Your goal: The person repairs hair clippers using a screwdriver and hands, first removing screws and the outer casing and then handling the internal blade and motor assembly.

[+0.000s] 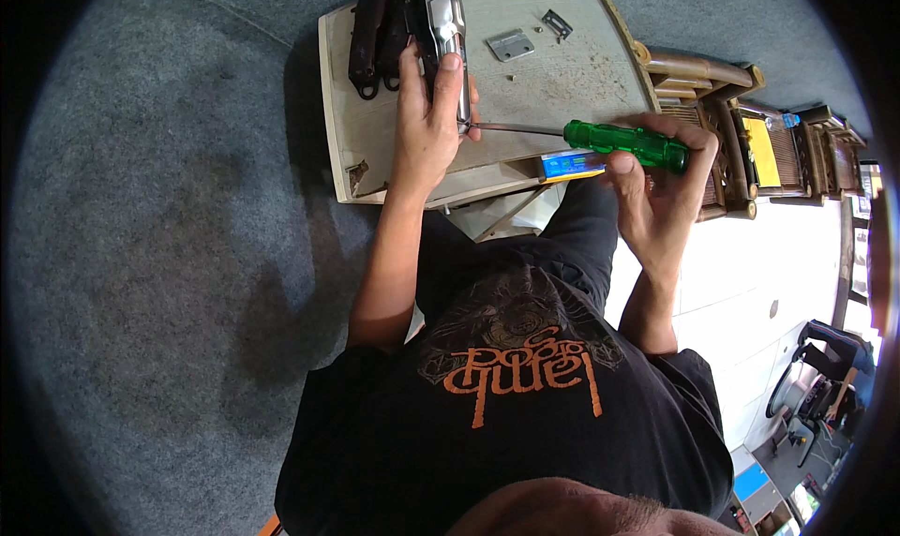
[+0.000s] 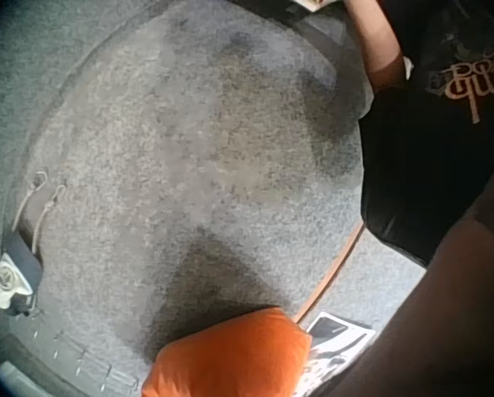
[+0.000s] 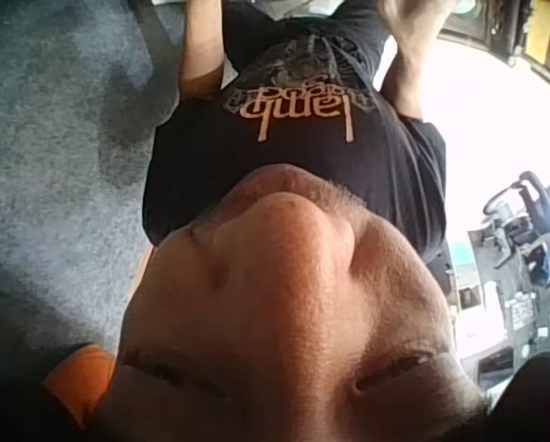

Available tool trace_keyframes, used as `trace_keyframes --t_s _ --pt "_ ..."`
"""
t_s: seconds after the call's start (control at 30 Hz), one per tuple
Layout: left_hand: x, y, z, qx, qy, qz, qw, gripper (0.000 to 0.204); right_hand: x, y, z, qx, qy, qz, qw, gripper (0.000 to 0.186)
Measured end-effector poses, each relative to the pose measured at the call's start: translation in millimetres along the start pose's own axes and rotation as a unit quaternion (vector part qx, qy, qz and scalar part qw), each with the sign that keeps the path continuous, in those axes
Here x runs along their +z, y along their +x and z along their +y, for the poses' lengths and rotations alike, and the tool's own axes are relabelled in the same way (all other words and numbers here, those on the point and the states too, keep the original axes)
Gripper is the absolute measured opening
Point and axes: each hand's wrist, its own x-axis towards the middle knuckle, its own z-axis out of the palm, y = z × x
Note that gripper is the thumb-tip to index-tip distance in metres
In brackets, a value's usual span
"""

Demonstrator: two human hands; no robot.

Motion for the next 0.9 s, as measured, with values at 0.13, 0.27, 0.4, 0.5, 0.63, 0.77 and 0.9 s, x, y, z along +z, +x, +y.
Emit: trace_keyframes --t_s 0.13,0.27,0.4,0.5,0.63,0.77,0.9 --pt "1 0 2 -0.001 0.001 0.002 1.000 0.036 -3 -5 4 0.026 0.054 -0.006 0.998 0.042" --pt "-1 -1 1 -0.012 -0.005 0.001 1.000 0.035 -11 -4 -2 0.079 -0.055 -0.008 0.995 0.044" --pt "0 0 1 -0.014 -0.014 0.008 1.000 0.033 -15 -4 -7 0.043 -0.106 -0.034 0.993 0.044" --pt "2 -1 4 -0.021 -0.011 0.016 1.000 0.032 -25 2 -21 0.065 -0.190 -0.096 0.975 0.041" --pt "0 0 1 -0.010 0.000 0.002 1.000 0.033 -30 2 -17 -0.024 -0.184 -0.099 0.978 0.044" --pt "0 -1 2 -0.011 0.003 0.005 1.000 0.033 -37 10 -23 0.002 -0.246 -0.148 0.958 0.045" --pt "1 0 1 -0.001 -0.004 0.001 1.000 0.033 -38 9 -25 -0.003 -0.254 -0.155 0.955 0.051"
